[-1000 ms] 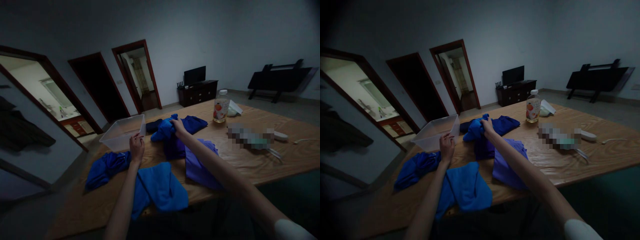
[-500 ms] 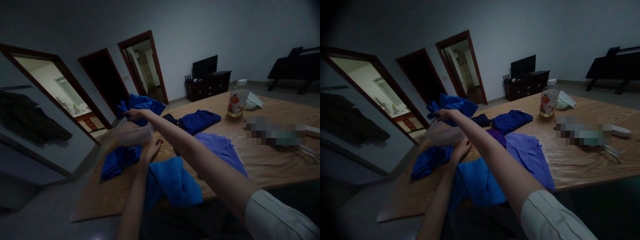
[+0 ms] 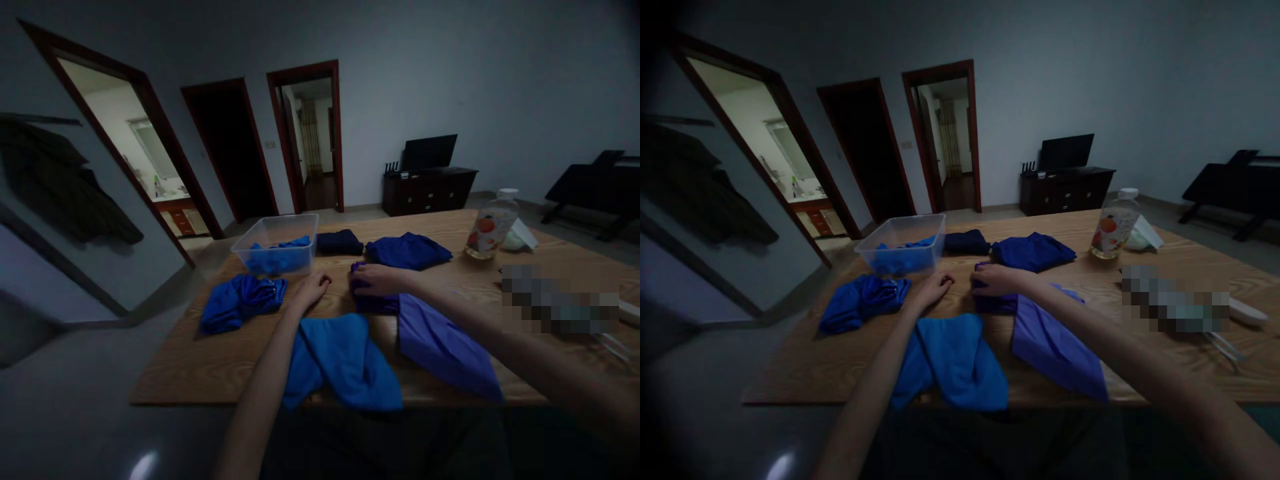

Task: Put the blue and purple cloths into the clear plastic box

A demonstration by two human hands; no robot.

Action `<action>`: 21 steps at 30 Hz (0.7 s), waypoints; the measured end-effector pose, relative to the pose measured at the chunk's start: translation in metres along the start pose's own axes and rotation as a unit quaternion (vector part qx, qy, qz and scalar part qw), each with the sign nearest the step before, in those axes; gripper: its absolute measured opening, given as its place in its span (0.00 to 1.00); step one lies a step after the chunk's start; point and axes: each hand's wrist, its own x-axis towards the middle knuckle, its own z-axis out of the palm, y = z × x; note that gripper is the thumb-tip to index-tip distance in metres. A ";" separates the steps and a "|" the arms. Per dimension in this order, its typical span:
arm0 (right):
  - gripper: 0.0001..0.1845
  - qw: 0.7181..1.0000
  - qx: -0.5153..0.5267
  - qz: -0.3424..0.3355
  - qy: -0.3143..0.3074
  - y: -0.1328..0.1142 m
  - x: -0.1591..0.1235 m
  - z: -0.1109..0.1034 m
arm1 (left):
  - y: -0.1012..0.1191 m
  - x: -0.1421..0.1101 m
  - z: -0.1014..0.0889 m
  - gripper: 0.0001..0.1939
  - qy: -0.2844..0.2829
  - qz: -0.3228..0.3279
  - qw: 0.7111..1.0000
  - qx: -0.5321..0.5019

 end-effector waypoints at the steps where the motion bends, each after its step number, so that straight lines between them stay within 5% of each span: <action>1: 0.27 1.000 -0.020 0.018 0.006 0.006 -0.020 0.009 | 0.000 0.000 0.000 0.11 0.001 -0.002 1.000 0.000; 3: 0.43 0.997 -0.050 0.057 0.023 0.015 -0.050 0.026 | -0.001 -0.001 -0.001 0.11 0.003 -0.007 1.000 0.001; 5: 0.48 0.993 -0.064 0.086 0.039 0.019 -0.066 0.040 | -0.002 -0.002 -0.001 0.12 0.003 -0.009 1.000 0.002; 14: 0.24 0.984 -0.053 0.140 0.092 0.015 -0.060 0.059 | -0.005 0.000 -0.001 0.12 -0.009 -0.003 1.000 0.009; 21: 0.14 0.946 0.115 0.223 0.204 0.037 -0.065 0.055 | -0.006 0.000 -0.002 0.14 -0.009 0.002 1.000 0.006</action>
